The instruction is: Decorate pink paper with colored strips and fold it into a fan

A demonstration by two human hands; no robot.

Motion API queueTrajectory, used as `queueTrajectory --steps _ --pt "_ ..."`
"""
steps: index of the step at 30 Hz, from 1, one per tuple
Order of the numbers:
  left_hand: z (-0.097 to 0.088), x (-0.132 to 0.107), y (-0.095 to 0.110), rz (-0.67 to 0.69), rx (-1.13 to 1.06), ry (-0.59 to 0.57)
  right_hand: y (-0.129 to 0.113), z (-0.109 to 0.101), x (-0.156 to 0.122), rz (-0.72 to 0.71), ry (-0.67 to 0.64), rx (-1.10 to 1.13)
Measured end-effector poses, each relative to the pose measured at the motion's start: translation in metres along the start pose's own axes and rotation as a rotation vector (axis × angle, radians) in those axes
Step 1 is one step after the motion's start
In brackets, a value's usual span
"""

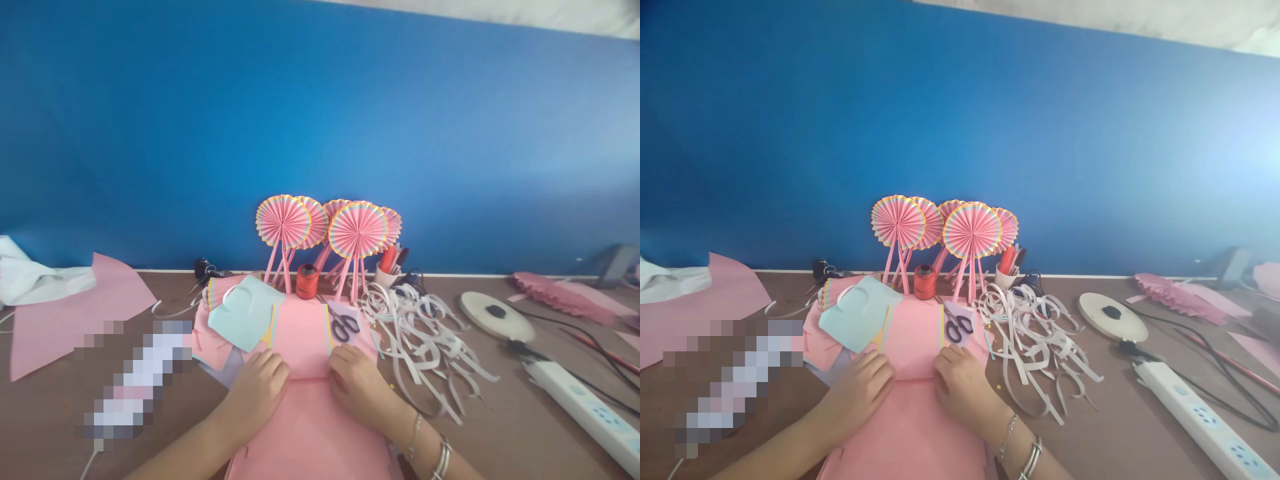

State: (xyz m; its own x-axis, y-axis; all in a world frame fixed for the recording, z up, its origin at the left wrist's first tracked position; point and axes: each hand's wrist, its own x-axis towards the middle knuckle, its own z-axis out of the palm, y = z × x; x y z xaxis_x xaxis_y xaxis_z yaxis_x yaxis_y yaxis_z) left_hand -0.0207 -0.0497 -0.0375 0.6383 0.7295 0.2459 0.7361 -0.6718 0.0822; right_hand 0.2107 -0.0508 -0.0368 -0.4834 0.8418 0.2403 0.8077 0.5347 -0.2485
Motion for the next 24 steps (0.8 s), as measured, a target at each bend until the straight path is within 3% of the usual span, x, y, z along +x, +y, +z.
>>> queueTrajectory --steps 5,12,16,24 --pt "-0.002 -0.011 -0.001 -0.075 -0.158 -0.016 -0.001 -0.010 0.000 0.015 -0.050 0.118" --pt "-0.013 -0.005 -0.008 -0.238 -0.410 -0.061 0.001 -0.023 0.001 0.089 -0.064 0.408" --pt "-0.010 -0.003 -0.011 -0.318 -0.499 -0.021 0.001 -0.017 0.002 0.211 -0.048 0.386" --pt "-0.008 0.001 -0.012 -0.316 -0.532 0.049 0.004 -0.008 0.004 0.219 -0.004 0.392"
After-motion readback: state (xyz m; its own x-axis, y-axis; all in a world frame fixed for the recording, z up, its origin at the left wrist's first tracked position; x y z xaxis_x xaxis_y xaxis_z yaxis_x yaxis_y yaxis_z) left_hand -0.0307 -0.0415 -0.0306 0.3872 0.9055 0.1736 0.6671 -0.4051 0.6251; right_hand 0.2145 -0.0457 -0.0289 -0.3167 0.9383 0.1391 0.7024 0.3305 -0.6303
